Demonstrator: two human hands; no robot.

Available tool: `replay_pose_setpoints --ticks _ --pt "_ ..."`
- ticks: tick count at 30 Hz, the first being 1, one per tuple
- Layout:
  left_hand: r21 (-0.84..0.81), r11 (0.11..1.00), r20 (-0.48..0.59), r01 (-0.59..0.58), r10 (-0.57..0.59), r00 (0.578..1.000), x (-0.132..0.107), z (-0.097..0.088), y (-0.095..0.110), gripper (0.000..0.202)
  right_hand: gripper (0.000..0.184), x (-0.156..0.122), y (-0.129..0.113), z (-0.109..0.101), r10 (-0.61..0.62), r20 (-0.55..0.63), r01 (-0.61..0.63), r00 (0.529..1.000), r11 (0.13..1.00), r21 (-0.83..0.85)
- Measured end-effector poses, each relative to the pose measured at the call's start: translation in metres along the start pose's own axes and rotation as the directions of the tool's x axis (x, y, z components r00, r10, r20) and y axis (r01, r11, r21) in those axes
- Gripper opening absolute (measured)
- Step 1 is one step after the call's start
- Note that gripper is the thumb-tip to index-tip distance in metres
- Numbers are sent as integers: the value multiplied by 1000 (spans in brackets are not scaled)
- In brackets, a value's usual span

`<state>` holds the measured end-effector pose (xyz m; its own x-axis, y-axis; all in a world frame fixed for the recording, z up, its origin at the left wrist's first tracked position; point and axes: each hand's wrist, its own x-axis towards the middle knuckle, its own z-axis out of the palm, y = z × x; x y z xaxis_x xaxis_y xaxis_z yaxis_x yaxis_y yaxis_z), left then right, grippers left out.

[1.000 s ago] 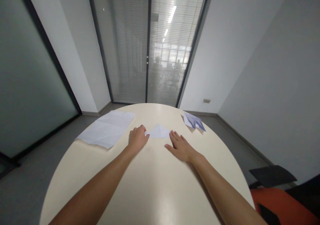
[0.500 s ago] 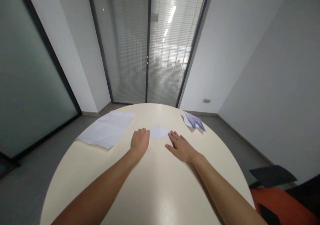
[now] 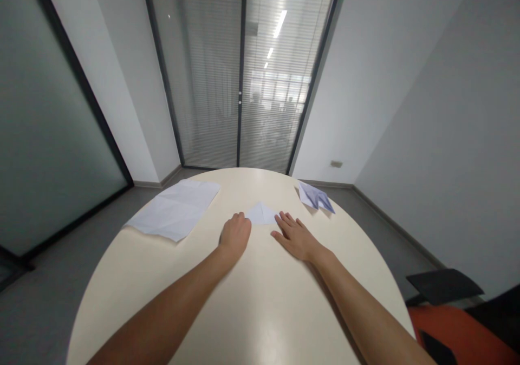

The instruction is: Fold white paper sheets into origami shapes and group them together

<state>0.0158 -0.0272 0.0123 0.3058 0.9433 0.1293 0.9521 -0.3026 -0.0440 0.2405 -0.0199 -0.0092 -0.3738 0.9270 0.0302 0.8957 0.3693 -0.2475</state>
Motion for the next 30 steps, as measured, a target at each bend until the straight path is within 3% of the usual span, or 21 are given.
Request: replay_pose_setpoints --ticks 9,23,30 --pt "-14 995 -5 -103 103 995 1 0 2 25 79 3 2 -1 70 -20 -70 997 997 -16" --pt "-2 999 -8 -46 46 999 2 4 5 25 82 6 3 2 88 -13 -89 996 996 -15" --pt "-12 1000 51 -6 6 999 4 4 8 23 79 5 -4 0 139 -10 -139 990 990 -39"
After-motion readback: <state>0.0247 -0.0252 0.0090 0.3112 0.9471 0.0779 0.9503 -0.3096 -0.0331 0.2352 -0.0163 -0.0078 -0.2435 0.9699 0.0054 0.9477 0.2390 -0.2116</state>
